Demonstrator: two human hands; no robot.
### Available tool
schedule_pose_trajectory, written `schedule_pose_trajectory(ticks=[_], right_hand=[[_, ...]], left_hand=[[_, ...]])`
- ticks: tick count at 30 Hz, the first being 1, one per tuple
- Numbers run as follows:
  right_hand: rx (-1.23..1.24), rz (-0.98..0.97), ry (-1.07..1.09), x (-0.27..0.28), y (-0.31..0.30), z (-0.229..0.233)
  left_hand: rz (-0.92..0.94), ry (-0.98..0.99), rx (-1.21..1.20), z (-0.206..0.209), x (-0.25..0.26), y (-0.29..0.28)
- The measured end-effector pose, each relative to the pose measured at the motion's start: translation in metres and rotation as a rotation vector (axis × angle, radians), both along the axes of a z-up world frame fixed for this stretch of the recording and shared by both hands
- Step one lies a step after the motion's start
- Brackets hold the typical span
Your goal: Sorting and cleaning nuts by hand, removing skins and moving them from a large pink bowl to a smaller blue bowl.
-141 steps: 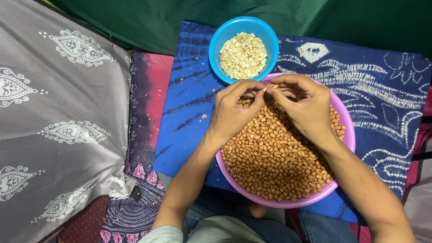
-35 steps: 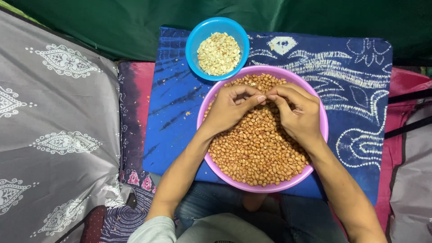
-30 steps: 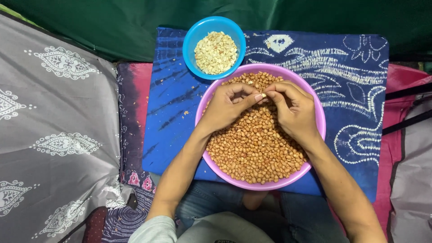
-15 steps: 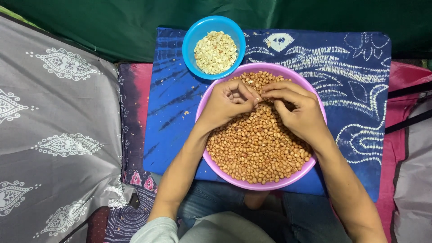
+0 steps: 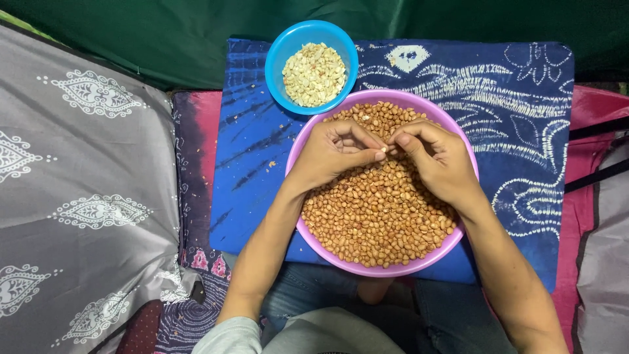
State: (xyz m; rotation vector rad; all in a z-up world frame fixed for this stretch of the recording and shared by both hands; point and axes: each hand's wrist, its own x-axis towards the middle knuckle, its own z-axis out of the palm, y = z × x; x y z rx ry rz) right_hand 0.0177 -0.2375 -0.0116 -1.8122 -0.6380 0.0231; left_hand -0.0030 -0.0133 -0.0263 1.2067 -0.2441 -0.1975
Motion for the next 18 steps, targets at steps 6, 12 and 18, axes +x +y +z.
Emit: schedule_pose_trajectory(ticks=[6, 12, 18], right_hand=[[-0.034, 0.014, -0.048, 0.000, 0.004, 0.021], [-0.159, -0.008, -0.120, 0.002, 0.004, 0.024], [-0.496, 0.028, -0.070, 0.008, 0.000, 0.024]], left_hand=[[0.086, 0.023, 0.069, 0.002, -0.001, -0.003], [0.136, -0.038, 0.234, 0.016, -0.002, -0.001], [0.274, -0.039, 0.264, 0.019, -0.001, 0.002]])
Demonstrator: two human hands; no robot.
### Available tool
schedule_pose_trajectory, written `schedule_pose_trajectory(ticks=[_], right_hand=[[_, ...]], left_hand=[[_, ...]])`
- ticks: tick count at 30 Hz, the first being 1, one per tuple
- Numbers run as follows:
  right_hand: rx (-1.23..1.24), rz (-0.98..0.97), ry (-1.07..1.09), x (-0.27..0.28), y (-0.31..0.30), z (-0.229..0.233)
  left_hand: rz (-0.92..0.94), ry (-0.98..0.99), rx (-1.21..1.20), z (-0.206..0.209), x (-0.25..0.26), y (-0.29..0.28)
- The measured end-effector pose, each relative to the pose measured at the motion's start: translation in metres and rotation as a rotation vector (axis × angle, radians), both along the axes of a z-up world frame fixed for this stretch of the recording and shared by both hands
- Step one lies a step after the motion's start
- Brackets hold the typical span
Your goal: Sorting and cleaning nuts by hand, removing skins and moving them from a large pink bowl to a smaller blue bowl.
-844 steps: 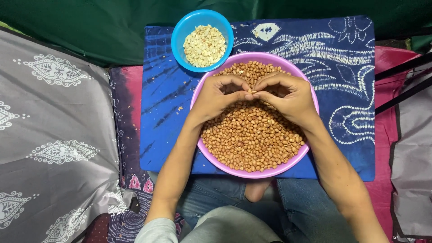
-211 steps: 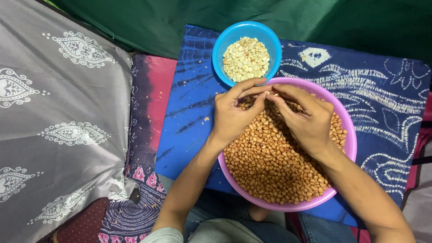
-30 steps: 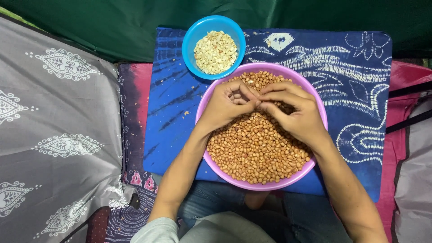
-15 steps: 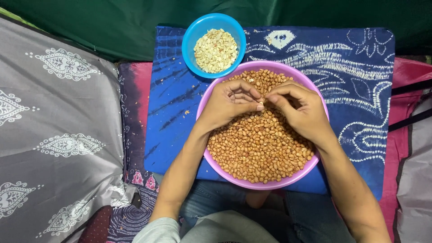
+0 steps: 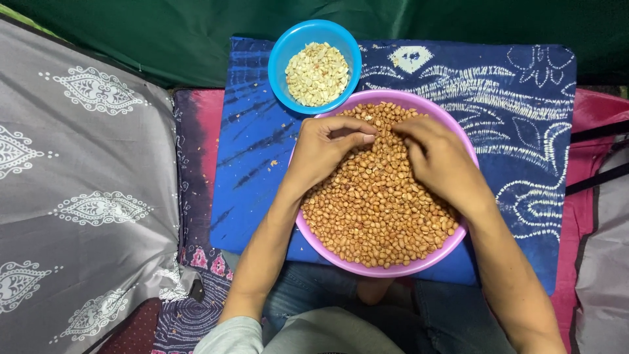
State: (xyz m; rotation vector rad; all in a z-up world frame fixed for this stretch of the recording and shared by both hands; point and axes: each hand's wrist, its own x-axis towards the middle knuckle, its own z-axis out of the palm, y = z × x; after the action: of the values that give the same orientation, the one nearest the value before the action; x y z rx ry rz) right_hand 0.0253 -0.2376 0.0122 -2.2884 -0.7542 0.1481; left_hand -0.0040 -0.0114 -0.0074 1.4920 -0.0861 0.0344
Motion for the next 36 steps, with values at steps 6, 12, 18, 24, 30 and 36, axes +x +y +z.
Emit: schedule_pose_trajectory(ticks=[6, 12, 18, 24, 30, 36], right_hand=[[0.136, 0.090, 0.182, -0.018, 0.015, 0.030], [0.000, 0.245, 0.114, -0.019, 0.012, 0.004], [-0.060, 0.162, -0.004, -0.014, 0.006, 0.012], [-0.016, 0.224, -0.057, -0.014, 0.009, 0.003], [-0.033, 0.216, -0.086, -0.011, 0.008, 0.000], [-0.004, 0.224, -0.060, -0.012, 0.010, 0.001]], left_hand=[[0.008, 0.003, 0.040, -0.018, 0.005, 0.006], [-0.351, 0.096, 0.359, 0.016, -0.005, 0.021], [-0.341, 0.009, 0.454, 0.015, -0.002, 0.019], [-0.144, -0.040, 0.419, 0.004, 0.002, 0.019], [-0.125, -0.027, 0.326, -0.003, 0.006, 0.020], [-0.201, 0.004, 0.278, 0.006, 0.005, 0.019]])
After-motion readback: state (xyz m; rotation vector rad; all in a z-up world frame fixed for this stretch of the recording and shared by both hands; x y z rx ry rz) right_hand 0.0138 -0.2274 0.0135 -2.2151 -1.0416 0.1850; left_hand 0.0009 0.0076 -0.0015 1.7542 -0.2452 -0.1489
